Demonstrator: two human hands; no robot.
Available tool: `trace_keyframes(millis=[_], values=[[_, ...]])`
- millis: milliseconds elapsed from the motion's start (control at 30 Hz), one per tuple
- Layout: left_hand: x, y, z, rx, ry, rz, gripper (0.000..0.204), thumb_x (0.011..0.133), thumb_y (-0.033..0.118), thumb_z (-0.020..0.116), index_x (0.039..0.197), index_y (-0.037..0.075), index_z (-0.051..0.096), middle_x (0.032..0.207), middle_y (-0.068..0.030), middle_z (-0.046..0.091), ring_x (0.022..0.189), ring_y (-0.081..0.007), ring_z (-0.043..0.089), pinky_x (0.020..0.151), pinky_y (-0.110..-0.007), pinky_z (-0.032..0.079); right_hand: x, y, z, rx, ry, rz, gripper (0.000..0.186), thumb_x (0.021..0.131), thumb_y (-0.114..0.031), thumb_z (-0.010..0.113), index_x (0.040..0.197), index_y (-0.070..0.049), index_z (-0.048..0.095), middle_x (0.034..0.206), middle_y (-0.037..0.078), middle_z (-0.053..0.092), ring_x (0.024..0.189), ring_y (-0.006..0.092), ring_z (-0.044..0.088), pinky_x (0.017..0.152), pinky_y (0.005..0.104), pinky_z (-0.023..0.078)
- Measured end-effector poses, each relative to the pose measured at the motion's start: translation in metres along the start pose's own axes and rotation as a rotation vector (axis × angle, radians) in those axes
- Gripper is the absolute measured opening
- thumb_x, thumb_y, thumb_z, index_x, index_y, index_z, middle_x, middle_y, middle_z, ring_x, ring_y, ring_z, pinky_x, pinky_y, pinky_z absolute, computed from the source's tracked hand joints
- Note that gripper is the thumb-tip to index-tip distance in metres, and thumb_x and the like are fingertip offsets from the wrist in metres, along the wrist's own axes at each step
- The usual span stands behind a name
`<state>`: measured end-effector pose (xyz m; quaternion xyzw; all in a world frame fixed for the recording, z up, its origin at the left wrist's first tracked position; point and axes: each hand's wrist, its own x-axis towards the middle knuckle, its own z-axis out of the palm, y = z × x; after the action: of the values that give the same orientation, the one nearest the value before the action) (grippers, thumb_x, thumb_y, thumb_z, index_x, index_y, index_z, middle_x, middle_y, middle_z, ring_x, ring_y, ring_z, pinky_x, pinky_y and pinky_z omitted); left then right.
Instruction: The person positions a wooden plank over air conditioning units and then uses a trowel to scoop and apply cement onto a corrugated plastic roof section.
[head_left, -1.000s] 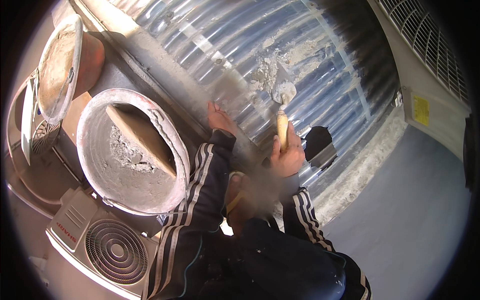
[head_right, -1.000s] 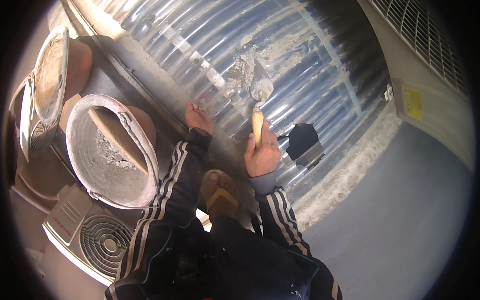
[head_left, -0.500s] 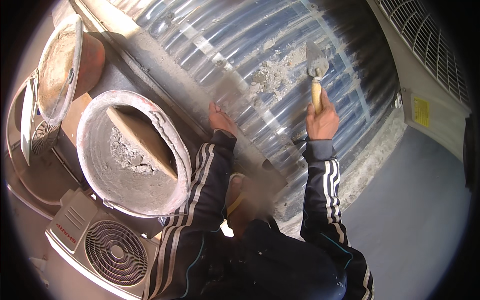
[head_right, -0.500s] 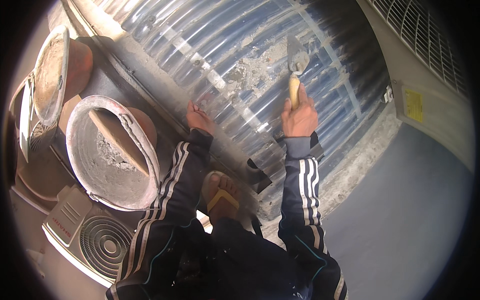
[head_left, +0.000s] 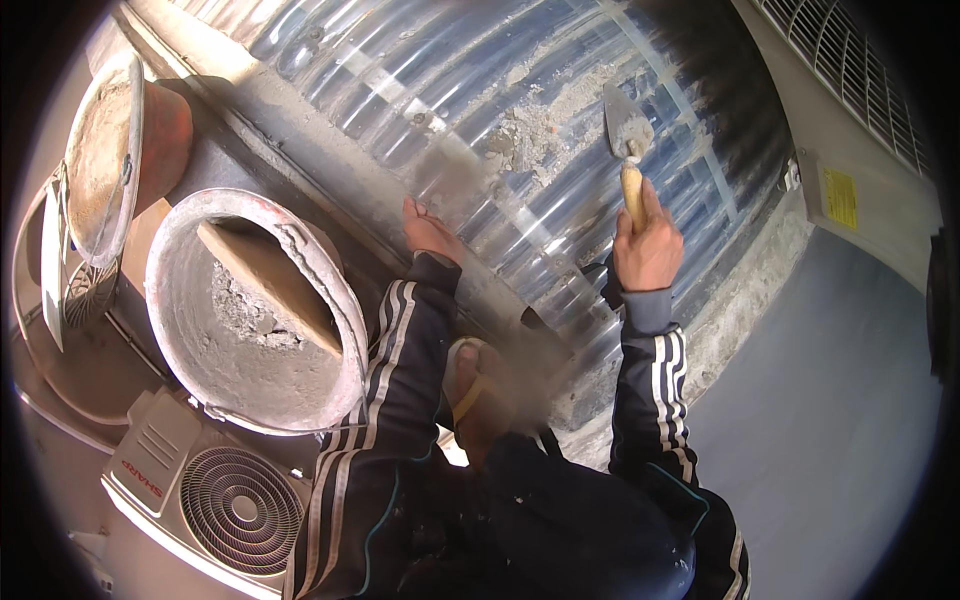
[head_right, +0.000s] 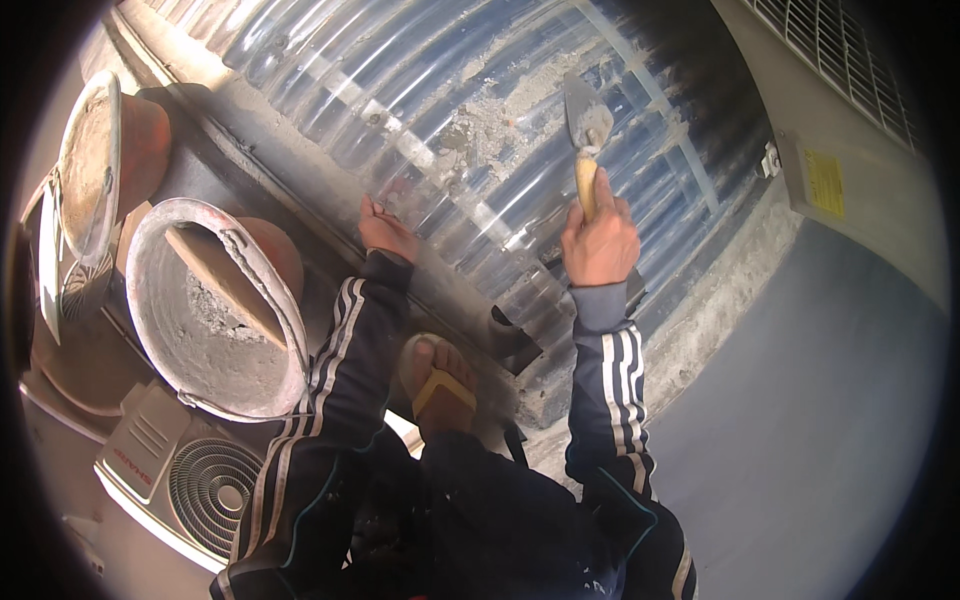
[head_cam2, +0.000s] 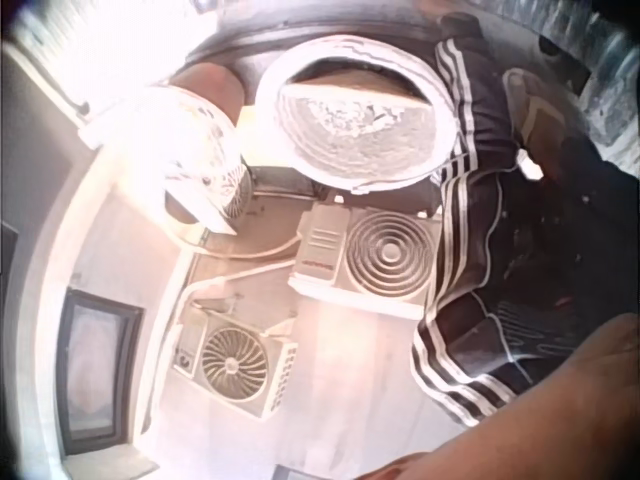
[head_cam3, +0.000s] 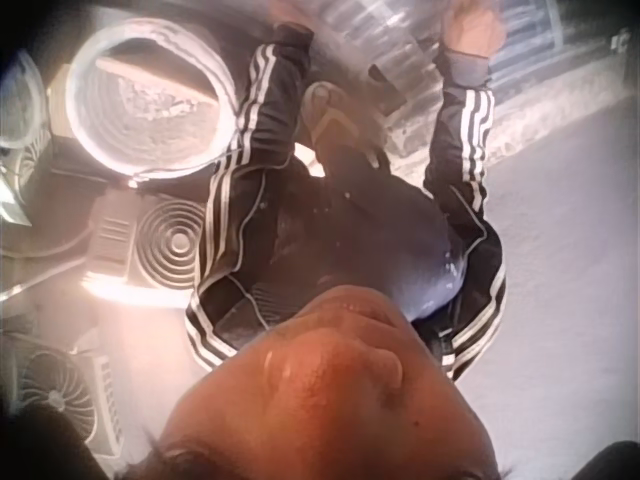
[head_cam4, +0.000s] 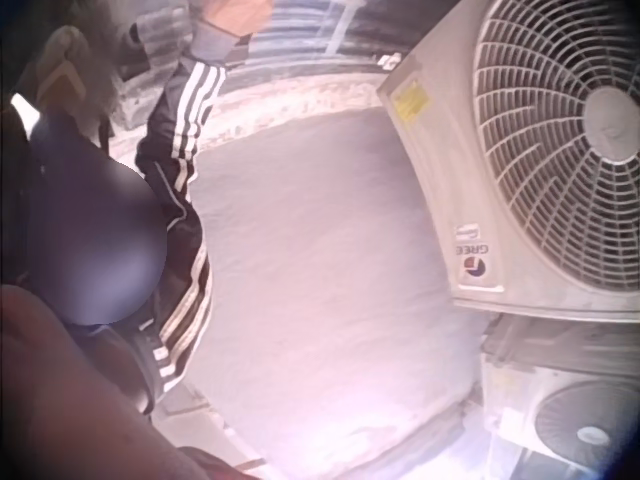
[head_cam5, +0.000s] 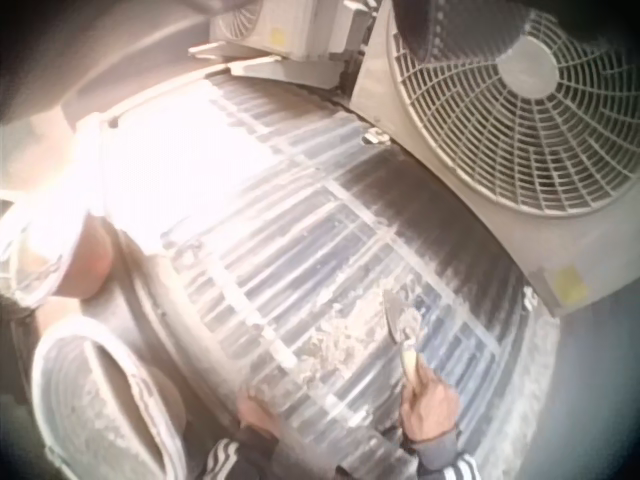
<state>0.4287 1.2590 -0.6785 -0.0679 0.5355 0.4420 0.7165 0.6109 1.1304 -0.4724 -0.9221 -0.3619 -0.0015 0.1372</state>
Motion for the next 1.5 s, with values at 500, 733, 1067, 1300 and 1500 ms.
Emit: trace_keyframes(millis=[500,733,1067,1300,1500], values=[[-0.062,0.02,0.047,0.089,0.164,-0.023,0.026,0.094,0.037,0.053,0.09,0.014,0.043,0.078,0.0031,0.042,0.069,-0.0099,0.04,0.066,-0.025,0.037,-0.065,-0.009,0.008,0.223,-0.032,-0.021,0.051,0.078,-0.006,0.065,0.127,0.002,0.055,0.092,0.026,0.065,0.079,0.0387,0.066,0.071,0.0417,0.053],[-0.042,0.02,0.034,0.01,0.16,-0.056,0.034,0.097,0.033,0.052,0.067,0.02,0.042,0.06,0.0078,0.038,0.056,-0.0058,0.036,0.054,-0.021,0.034,-0.058,-0.008,0.043,0.326,-0.017,0.112,0.05,0.083,-0.012,0.062,0.129,0.005,0.051,0.096,0.027,0.064,0.083,0.0398,0.066,0.073,0.0426,0.052],[-0.029,0.003,0.016,0.256,0.102,0.218,0.052,0.096,0.036,0.049,0.132,-0.001,0.04,0.129,-0.0132,0.048,0.111,-0.0257,0.051,0.101,-0.037,0.035,-0.073,-0.032,0.05,0.53,-0.094,0.324,0.05,0.083,-0.012,0.065,0.127,0.007,0.053,0.105,0.028,0.064,0.093,0.0346,0.068,0.08,0.0384,0.052],[-0.097,-0.008,0.042,0.987,-0.247,0.91,0.057,0.099,0.032,0.043,0.141,-0.005,0.03,0.142,-0.0244,0.034,0.132,-0.0362,0.036,0.111,-0.042,0.026,-0.079,-0.022,0.067,0.444,0.043,0.25,0.047,0.088,-0.016,0.061,0.127,0.009,0.051,0.114,0.029,0.061,0.103,0.0366,0.064,0.087,0.0391,0.049],[-0.089,-0.041,0.072,1.314,-0.566,0.93,0.075,0.098,0.036,0.044,0.144,-0.013,0.009,0.151,-0.0326,0.011,0.142,-0.0435,0.011,0.116,-0.047,0.014,-0.078,-0.029,0.067,0.443,-0.041,0.274,0.05,0.089,-0.02,0.059,0.131,0.005,0.049,0.109,0.029,0.062,0.099,0.0401,0.063,0.084,0.0409,0.05]])
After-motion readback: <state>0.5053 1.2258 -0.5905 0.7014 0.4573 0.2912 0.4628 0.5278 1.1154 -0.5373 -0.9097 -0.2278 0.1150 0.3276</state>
